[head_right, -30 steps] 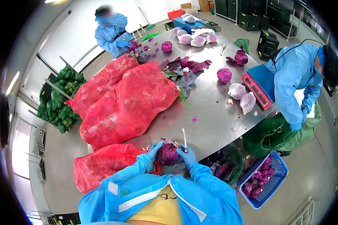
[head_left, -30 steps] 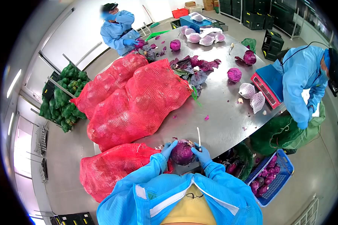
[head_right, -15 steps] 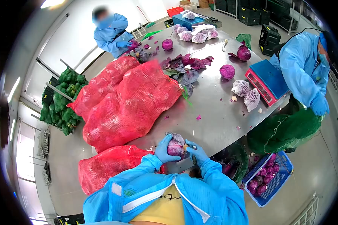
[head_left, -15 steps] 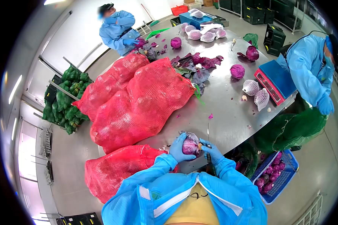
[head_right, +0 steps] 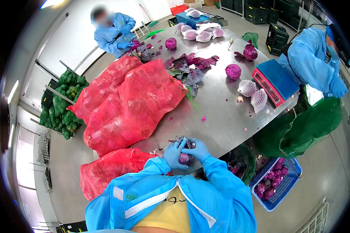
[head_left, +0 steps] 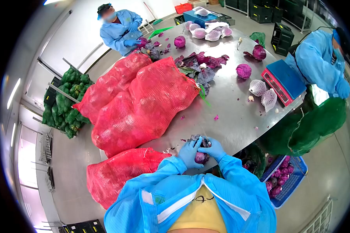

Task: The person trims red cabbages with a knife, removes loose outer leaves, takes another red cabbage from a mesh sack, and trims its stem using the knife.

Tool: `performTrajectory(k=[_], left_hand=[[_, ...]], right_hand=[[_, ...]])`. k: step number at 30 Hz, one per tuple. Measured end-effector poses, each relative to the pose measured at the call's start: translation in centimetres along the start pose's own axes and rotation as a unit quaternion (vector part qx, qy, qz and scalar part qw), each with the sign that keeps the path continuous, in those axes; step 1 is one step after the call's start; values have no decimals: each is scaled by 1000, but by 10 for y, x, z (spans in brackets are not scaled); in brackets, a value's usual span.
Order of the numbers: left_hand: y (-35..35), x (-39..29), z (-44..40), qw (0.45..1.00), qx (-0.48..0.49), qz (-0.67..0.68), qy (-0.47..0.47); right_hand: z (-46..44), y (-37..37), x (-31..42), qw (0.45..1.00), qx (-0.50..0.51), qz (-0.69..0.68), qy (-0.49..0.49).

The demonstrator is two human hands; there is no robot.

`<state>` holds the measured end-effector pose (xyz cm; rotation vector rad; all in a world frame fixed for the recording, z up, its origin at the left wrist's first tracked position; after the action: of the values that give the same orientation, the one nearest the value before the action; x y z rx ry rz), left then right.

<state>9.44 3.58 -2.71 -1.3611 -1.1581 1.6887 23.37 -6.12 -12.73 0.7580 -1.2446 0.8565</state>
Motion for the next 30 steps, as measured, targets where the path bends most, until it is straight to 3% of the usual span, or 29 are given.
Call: performTrajectory(k=[2, 5, 7, 8, 11, 13, 15, 16, 18, 21, 23, 25, 29, 30], left_hand=[[-1, -2, 1, 1000, -5, -9, 0], [1, -4, 4, 1000, -10, -5, 3], [3, -4, 4, 1000, -8, 11, 4], [5, -6, 4, 999, -35, 11, -11], [13, -14, 2, 996, -76, 12, -43], [13, -22, -3, 994, -92, 13, -57], [10, -35, -1, 988, -82, -26, -126], [13, -26, 3, 987, -90, 28, -133], [18, -14, 14, 978, -118, 60, -162], [21, -5, 21, 961, -159, 89, -206], [10, -7, 13, 956, -107, 110, -248], [4, -12, 7, 958, -102, 73, -259], [8, -4, 2, 957, -97, 88, -259], [9, 2, -1, 958, -106, 80, -255]], right_hand=[[-1, 1, 3, 999, 2, 51, 12], [-2, 3, 4, 999, -34, -10, -3], [6, 4, 21, 993, -84, 85, 2], [7, 7, 27, 965, -139, 222, -8], [15, 13, 66, 927, -150, 341, 32], [6, 12, 48, 917, -187, 351, 12], [-1, -4, 10, 921, -313, 230, 36], [7, -22, 10, 915, -370, 154, 46], [30, -55, 14, 879, -436, 193, 7], [74, -79, 0, 903, -396, 162, 28], [108, -75, 1, 889, -410, 199, -48], [146, -75, -16, 905, -389, 167, 37], [219, -90, -66, 867, -359, 297, 176], [233, -94, -77, 867, -359, 300, 173]])
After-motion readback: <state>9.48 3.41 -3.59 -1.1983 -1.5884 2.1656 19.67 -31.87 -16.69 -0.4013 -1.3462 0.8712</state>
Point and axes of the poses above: each hand's wrist, its own z-axis away from the middle knuckle, its own y-axis out of the palm, x = y × z, the point moved 1 cm from there along -z, towards the middle knuckle, and after that the axes turned 3 degrees about -x, right-handed, at the moved point
